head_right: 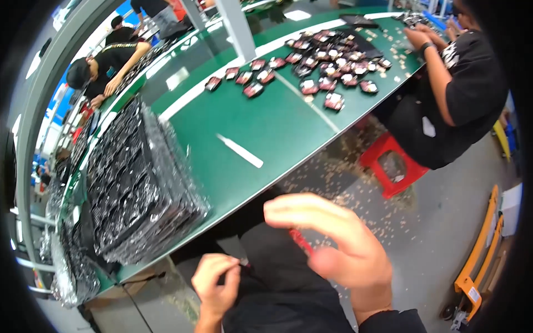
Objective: Adjusting and inspecting components inside small electronic device cases using tweezers and organizing them into trays on a factory assembly line.
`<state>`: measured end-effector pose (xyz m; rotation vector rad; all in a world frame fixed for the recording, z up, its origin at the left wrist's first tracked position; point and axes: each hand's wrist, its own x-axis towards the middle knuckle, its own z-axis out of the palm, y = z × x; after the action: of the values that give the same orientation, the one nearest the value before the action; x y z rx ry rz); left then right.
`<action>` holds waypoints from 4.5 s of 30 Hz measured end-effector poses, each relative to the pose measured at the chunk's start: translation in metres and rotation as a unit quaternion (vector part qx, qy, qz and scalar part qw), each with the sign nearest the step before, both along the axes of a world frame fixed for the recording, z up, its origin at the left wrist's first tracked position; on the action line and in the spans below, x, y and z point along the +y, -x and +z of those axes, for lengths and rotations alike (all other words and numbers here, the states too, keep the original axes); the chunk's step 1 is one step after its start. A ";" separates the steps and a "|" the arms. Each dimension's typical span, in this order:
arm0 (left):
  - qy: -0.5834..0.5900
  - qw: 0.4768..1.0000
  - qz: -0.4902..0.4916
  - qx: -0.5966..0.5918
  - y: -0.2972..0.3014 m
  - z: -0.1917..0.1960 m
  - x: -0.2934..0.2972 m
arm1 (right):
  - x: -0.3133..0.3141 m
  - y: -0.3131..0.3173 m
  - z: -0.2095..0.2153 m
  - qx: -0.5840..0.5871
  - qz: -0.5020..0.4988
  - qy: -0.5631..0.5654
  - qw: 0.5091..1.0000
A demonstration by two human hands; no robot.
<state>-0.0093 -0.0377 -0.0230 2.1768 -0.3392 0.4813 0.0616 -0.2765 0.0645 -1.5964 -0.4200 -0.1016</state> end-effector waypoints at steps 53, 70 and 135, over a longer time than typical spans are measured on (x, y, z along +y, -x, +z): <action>-0.195 0.980 -0.039 -0.017 -0.146 0.042 -0.047 | -0.082 -0.222 -0.074 -0.018 -0.244 0.476 0.845; -0.162 0.982 -0.098 -0.026 -0.156 0.011 -0.049 | -0.044 -0.227 -0.069 -0.082 -0.144 0.548 0.820; 0.319 0.763 -0.490 0.274 -0.041 -0.125 -0.089 | -0.009 -0.304 -0.059 -0.218 -0.066 0.498 0.836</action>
<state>0.0316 -0.1265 -0.1482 1.1311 -0.7721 -0.5683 0.3661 -0.2854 0.0053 -2.6562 -0.7957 -0.4108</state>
